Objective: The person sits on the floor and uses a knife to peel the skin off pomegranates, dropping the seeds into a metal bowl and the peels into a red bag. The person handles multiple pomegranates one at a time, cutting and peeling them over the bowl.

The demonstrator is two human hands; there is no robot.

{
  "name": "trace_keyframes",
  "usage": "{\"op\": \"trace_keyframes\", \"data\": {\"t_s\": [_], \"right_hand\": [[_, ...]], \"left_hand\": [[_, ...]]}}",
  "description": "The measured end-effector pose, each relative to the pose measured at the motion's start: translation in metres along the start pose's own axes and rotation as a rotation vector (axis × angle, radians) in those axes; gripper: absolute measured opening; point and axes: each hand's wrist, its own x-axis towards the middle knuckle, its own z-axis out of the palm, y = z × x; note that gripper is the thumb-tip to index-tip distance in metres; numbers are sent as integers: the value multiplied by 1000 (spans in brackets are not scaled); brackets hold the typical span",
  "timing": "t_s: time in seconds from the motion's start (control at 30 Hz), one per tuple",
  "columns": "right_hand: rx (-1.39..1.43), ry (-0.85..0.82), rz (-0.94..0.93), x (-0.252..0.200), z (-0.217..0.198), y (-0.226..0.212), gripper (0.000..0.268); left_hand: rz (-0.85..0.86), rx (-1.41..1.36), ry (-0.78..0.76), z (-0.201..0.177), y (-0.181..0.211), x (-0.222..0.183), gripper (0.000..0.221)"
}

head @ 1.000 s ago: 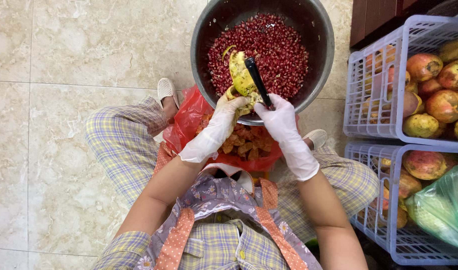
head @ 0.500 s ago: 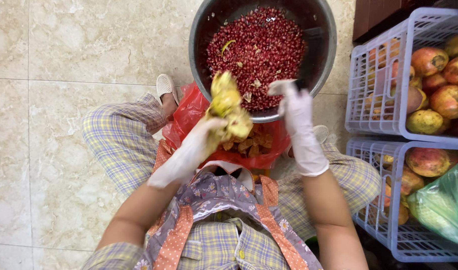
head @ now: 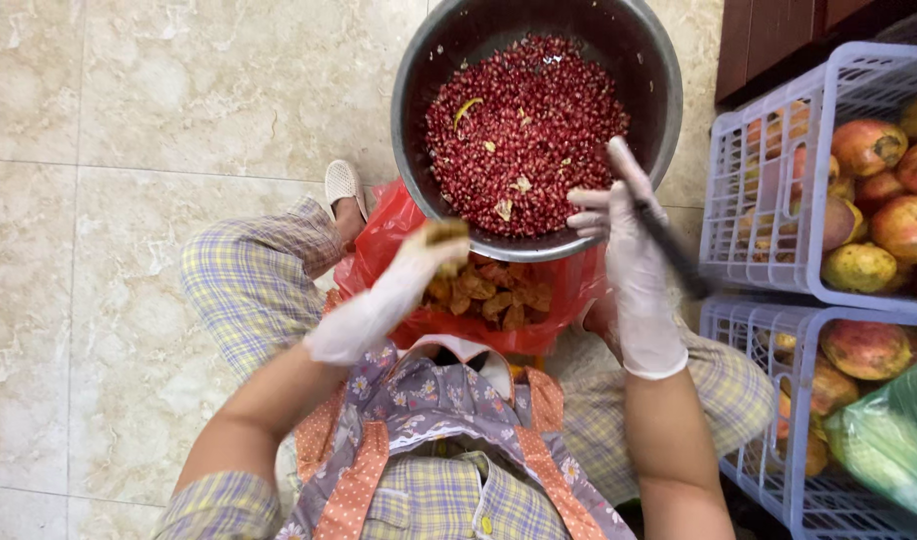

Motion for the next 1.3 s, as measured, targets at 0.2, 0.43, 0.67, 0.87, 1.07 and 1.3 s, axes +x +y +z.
{"op": "trace_keyframes", "data": {"t_s": [0.2, 0.43, 0.67, 0.87, 1.07, 1.3], "right_hand": [[317, -68, 368, -4, 5, -9, 48], [470, -354, 231, -12, -2, -39, 92], [156, -150, 314, -8, 18, -33, 107], [89, -55, 380, -7, 16, -33, 82], [8, -84, 430, -10, 19, -27, 74], [76, -58, 408, -11, 13, -10, 69]], "left_hand": [[810, 657, 523, -18, 53, 186, 38], [420, 668, 365, -42, 49, 268, 22], [178, 8, -18, -34, 62, 216, 21], [243, 57, 194, -33, 74, 212, 15], [401, 535, 261, -16, 60, 213, 17], [484, 691, 191, -13, 70, 182, 16]]}}
